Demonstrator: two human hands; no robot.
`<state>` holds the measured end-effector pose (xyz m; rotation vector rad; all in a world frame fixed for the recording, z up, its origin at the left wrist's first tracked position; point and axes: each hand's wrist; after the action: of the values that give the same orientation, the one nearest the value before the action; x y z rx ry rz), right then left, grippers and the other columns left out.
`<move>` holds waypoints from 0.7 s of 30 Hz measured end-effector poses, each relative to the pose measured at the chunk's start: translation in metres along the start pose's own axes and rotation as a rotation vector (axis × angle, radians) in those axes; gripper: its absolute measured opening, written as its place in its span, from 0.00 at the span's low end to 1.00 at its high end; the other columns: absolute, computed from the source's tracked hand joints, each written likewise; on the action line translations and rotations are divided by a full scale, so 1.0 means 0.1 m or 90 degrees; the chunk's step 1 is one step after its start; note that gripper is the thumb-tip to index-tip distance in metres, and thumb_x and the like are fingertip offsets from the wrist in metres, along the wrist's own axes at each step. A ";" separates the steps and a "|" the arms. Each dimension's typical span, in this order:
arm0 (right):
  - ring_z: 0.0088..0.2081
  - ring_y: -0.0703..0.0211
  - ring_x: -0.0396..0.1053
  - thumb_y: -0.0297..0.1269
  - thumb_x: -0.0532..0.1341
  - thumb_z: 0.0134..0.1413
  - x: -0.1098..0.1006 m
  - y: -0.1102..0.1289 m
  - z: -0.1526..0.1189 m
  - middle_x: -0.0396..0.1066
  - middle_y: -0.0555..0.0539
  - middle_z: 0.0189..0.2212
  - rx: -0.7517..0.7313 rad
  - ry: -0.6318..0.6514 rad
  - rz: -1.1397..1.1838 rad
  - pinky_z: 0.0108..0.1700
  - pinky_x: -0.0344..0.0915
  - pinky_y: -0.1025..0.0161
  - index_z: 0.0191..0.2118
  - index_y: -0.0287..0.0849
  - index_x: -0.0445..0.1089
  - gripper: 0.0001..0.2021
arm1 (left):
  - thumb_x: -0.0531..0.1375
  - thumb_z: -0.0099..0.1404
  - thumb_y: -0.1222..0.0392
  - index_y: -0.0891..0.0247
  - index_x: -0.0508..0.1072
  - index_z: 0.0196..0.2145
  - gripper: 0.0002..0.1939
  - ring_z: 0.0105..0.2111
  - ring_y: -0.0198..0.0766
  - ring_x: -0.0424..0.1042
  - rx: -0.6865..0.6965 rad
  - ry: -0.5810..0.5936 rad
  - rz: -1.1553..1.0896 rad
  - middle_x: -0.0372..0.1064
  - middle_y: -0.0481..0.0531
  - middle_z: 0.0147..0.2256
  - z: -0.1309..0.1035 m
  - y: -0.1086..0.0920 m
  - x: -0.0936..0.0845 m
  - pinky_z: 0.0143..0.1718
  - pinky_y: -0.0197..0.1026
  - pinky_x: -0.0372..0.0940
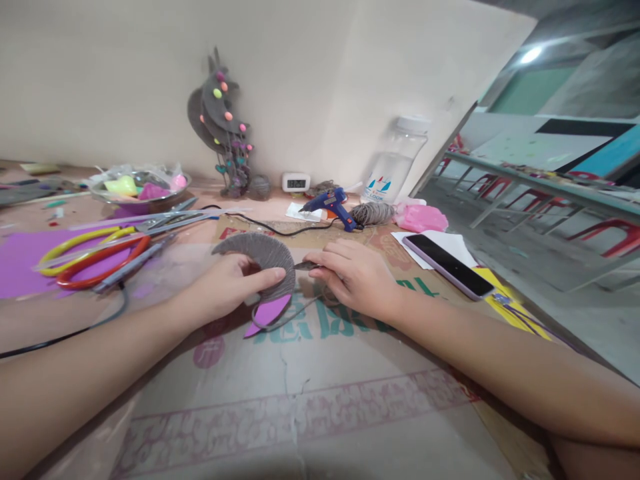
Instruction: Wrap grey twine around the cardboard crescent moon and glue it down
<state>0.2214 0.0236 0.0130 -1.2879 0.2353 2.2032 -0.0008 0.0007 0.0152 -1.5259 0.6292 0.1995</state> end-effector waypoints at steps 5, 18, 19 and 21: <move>0.31 0.60 0.61 0.38 0.49 0.62 -0.01 -0.01 0.00 0.66 0.46 0.27 -0.001 0.005 0.008 0.33 0.56 0.63 0.42 0.37 0.69 0.15 | 0.58 0.56 0.49 0.63 0.76 0.25 0.15 0.26 0.35 0.70 -0.002 0.011 0.007 0.74 0.47 0.25 0.00 0.00 0.00 0.26 0.33 0.62; 0.31 0.60 0.60 0.38 0.49 0.62 0.01 -0.03 -0.02 0.65 0.47 0.27 -0.012 0.014 0.016 0.34 0.55 0.63 0.43 0.38 0.69 0.14 | 0.58 0.57 0.49 0.63 0.74 0.23 0.15 0.25 0.35 0.70 0.018 0.018 0.029 0.74 0.47 0.24 0.00 0.01 -0.02 0.26 0.33 0.61; 0.31 0.60 0.60 0.38 0.49 0.62 0.01 -0.03 -0.02 0.65 0.47 0.26 -0.014 0.012 0.015 0.33 0.55 0.63 0.43 0.38 0.68 0.14 | 0.57 0.57 0.49 0.63 0.74 0.23 0.15 0.25 0.35 0.70 0.019 0.018 0.030 0.74 0.47 0.24 0.00 0.01 -0.02 0.26 0.33 0.61; 0.31 0.60 0.60 0.37 0.49 0.62 0.02 -0.04 -0.02 0.66 0.47 0.26 -0.018 0.007 0.013 0.33 0.55 0.63 0.43 0.38 0.69 0.14 | 0.58 0.57 0.50 0.64 0.74 0.23 0.15 0.26 0.35 0.70 0.027 0.017 0.031 0.74 0.47 0.25 0.00 0.00 -0.02 0.26 0.33 0.61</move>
<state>0.2242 0.0263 0.0112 -1.3175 0.2231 2.2242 -0.0022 0.0011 0.0159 -1.4760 0.6882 0.2011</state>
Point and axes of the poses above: each hand's wrist, its own z-axis towards the middle knuckle, its own x-axis out of the palm, y = z × x
